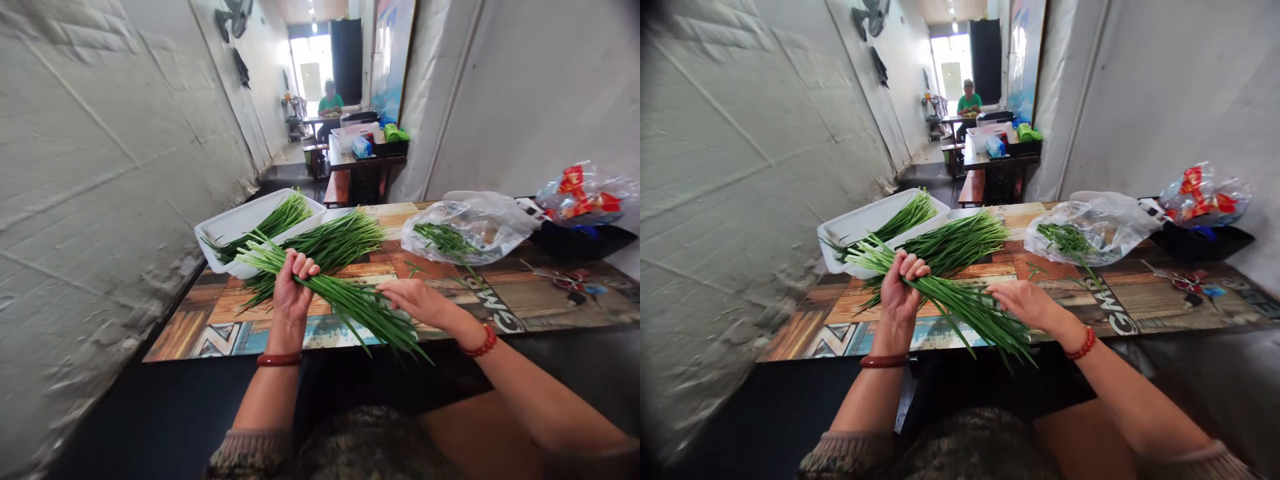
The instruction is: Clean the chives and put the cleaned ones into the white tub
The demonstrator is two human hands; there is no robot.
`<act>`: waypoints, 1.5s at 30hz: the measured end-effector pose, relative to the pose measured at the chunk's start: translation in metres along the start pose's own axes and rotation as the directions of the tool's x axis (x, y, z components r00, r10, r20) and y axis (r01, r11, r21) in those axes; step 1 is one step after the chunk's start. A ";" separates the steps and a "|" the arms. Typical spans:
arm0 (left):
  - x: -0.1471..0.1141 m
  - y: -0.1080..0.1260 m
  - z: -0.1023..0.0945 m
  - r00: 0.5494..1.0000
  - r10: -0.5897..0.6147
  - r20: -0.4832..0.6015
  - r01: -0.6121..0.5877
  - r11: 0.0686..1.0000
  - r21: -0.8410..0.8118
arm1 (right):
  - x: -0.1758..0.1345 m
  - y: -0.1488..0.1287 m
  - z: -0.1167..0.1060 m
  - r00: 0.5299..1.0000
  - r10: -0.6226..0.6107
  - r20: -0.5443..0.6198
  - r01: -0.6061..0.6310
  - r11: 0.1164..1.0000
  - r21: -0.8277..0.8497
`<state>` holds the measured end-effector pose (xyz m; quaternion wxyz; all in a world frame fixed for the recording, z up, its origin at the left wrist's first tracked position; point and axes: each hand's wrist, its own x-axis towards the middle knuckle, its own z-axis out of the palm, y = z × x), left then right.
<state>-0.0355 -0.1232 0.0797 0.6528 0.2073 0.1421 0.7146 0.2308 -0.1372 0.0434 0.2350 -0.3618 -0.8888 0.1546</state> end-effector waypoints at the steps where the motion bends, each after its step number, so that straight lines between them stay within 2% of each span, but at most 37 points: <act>1: 0.000 0.000 -0.001 1.000 -0.003 0.003 0.003 1.000 -0.010 | -0.002 0.003 -0.002 1.000 0.000 0.000 0.000 1.000 0.007; 3: -0.001 -0.002 -0.002 1.000 -0.012 0.013 0.013 1.000 -0.025 | -0.007 0.008 -0.006 0.999 0.016 -0.043 -0.017 1.000 -0.025; 6: 0.000 -0.006 -0.005 0.999 -0.022 0.033 0.023 0.998 -0.050 | -0.011 0.019 -0.014 0.981 0.056 -0.186 -0.094 0.975 -0.200; 10: 0.005 -0.008 -0.008 1.000 0.004 0.019 -0.002 0.994 -0.106 | -0.012 0.051 -0.035 0.894 0.161 -0.418 -0.318 0.886 -0.339; 12: 0.008 -0.007 -0.010 1.000 0.014 -0.007 -0.015 0.992 -0.126 | -0.014 0.070 -0.048 0.854 0.223 -0.471 -0.427 0.817 -0.387; 14: 0.011 -0.005 -0.013 0.999 0.023 -0.040 -0.028 0.991 -0.131 | -0.016 0.083 -0.057 0.837 0.286 -0.466 -0.482 0.788 -0.382; 16: 0.014 -0.004 -0.016 0.997 0.032 -0.074 -0.041 0.992 -0.122 | -0.018 0.085 -0.057 0.861 0.340 -0.379 -0.447 0.860 -0.245; 18: 0.017 -0.003 -0.017 0.994 0.036 -0.105 -0.049 0.992 -0.115 | -0.018 0.077 -0.047 0.907 0.349 -0.235 -0.350 0.936 0.039; 19: 0.018 -0.004 -0.017 0.992 0.039 -0.122 -0.053 0.992 -0.114 | -0.017 0.069 -0.039 0.924 0.342 -0.171 -0.306 0.930 0.203; 21: 0.021 -0.004 -0.017 0.988 0.043 -0.149 -0.061 0.991 -0.116 | -0.014 0.050 -0.021 0.949 0.311 -0.040 -0.260 0.852 0.455; 24: 0.023 -0.003 -0.017 0.984 0.049 -0.170 -0.068 0.992 -0.110 | -0.012 0.024 0.001 0.953 0.250 0.170 -0.296 0.651 0.699; 26: 0.022 0.000 -0.017 0.980 0.057 -0.191 -0.077 0.992 -0.101 | -0.015 0.014 0.007 0.946 0.216 0.241 -0.323 0.583 0.746; 28: 0.020 0.004 -0.016 0.972 0.075 -0.224 -0.099 0.990 -0.096 | -0.020 0.012 0.006 0.930 0.191 0.316 -0.366 0.580 0.727; 29: 0.020 0.007 -0.016 0.967 0.087 -0.241 -0.113 0.989 -0.094 | -0.023 0.013 0.004 0.906 0.187 0.379 -0.413 0.580 0.702; 31: 0.020 0.012 -0.015 0.959 0.109 -0.263 -0.136 0.987 -0.085 | -0.028 0.018 -0.002 0.869 0.235 0.436 -0.475 0.645 0.598; 33: 0.021 0.019 -0.015 0.956 0.125 -0.265 -0.150 0.986 -0.077 | -0.033 0.024 -0.009 0.866 0.232 0.444 -0.462 0.710 0.531; 36: 0.023 0.027 -0.013 0.958 0.159 -0.240 -0.178 0.982 -0.061 | -0.039 0.030 -0.017 0.882 0.255 0.397 -0.437 0.760 0.481; 38: 0.023 0.029 -0.011 0.959 0.179 -0.219 -0.192 0.981 -0.042 | -0.042 0.035 -0.018 0.901 0.300 0.314 -0.417 0.800 0.432; 41: 0.021 0.026 -0.005 0.965 0.165 -0.205 -0.173 0.985 -0.022 | -0.043 0.043 -0.014 0.923 0.370 0.103 -0.384 0.883 0.271; 43: 0.019 0.024 0.001 0.970 0.148 -0.193 -0.152 0.988 -0.011 | -0.042 0.050 -0.007 0.931 0.360 -0.060 -0.353 0.929 0.109; 45: 0.017 0.024 0.007 0.976 0.152 -0.156 -0.154 0.988 0.003 | -0.038 0.060 -0.001 0.922 0.343 -0.178 -0.355 0.934 -0.037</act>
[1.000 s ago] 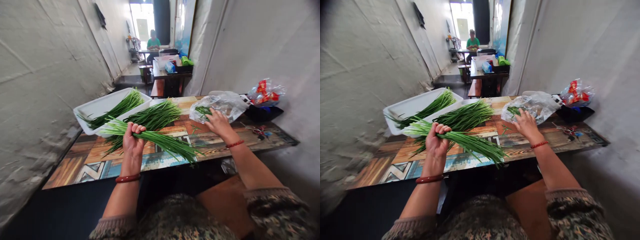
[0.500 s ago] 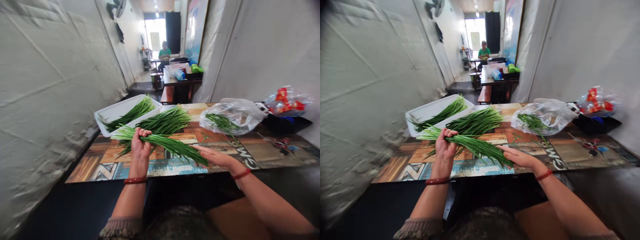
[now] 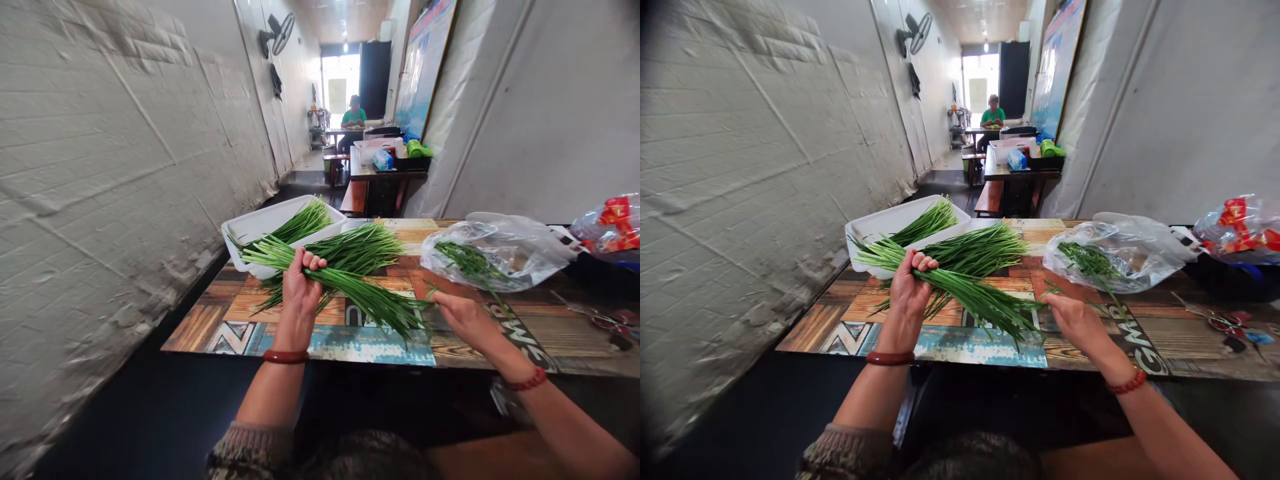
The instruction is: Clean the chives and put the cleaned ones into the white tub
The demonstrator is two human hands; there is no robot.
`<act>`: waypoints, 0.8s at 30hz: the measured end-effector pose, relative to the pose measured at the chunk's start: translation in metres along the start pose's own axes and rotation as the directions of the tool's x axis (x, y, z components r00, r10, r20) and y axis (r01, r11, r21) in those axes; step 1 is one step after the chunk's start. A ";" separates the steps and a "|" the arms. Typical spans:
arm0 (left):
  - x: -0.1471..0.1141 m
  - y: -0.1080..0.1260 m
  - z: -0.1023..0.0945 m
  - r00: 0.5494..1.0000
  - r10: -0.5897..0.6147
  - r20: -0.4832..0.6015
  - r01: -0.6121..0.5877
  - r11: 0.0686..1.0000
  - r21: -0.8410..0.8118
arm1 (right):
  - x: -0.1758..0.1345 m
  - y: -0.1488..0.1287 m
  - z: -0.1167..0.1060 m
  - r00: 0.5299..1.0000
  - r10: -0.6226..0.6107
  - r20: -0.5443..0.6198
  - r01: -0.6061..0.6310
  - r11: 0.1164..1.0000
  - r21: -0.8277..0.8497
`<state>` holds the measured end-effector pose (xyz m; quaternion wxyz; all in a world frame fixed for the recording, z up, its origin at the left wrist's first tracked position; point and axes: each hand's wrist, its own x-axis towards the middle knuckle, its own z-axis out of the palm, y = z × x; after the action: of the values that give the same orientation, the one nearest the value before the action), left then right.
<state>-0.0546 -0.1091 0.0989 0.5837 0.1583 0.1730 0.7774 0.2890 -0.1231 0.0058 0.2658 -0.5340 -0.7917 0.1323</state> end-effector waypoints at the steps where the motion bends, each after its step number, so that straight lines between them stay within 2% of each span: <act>1: -0.001 0.002 0.003 1.000 0.013 0.028 -0.013 1.000 0.010 | 0.004 0.004 0.003 0.998 0.020 -0.056 -0.022 0.999 -0.037; 3: -0.004 0.008 0.009 0.994 0.052 0.094 -0.057 0.997 0.057 | 0.013 0.014 0.007 0.977 0.101 -0.190 -0.109 0.994 -0.032; 4: -0.005 0.011 0.013 0.989 0.067 0.130 -0.081 0.991 0.105 | 0.020 0.019 0.006 0.951 0.147 -0.273 -0.152 0.988 0.001; 7: -0.009 0.019 0.027 0.969 0.053 0.242 -0.136 0.929 0.344 | 0.041 0.034 -0.001 0.829 0.226 -0.512 -0.217 0.973 0.077; 9: -0.009 0.023 0.039 0.952 0.028 0.305 -0.186 0.844 0.504 | 0.057 0.044 -0.012 0.759 0.218 -0.614 -0.232 0.971 0.057; 11: -0.004 0.028 0.052 0.934 0.037 0.356 -0.265 0.740 0.618 | 0.072 0.054 -0.024 0.749 0.155 -0.644 -0.224 0.974 -0.026; 13: 0.006 0.035 0.066 0.920 0.045 0.390 -0.338 0.596 0.729 | 0.083 0.061 -0.033 0.794 0.070 -0.604 -0.209 0.964 -0.163; 15: 0.020 0.043 0.080 0.907 0.059 0.418 -0.406 0.396 0.824 | 0.092 0.064 -0.034 0.832 0.033 -0.553 -0.218 0.938 -0.271; 17: 0.038 0.048 0.092 0.866 0.080 0.493 -0.499 0.147 0.854 | 0.100 0.060 -0.025 0.833 0.034 -0.552 -0.227 0.931 -0.286; 20: 0.070 0.051 0.099 0.780 0.005 0.626 -0.591 -0.324 0.739 | 0.109 0.043 0.002 0.819 -0.005 -0.573 -0.107 0.981 -0.162; 22: 0.093 0.051 0.097 0.786 -0.091 0.612 -0.522 -0.628 0.578 | 0.115 0.032 0.023 0.835 -0.039 -0.549 0.008 0.998 -0.058; 24: 0.118 0.053 0.089 0.838 -0.143 0.527 -0.396 -0.823 0.407 | 0.118 0.027 0.041 0.866 -0.057 -0.497 0.068 0.998 0.005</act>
<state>-0.0909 -0.0020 0.2075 -0.1595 0.7355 0.6383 0.1615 0.2525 -0.0011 -0.0078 0.4703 -0.5213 -0.7121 -0.0092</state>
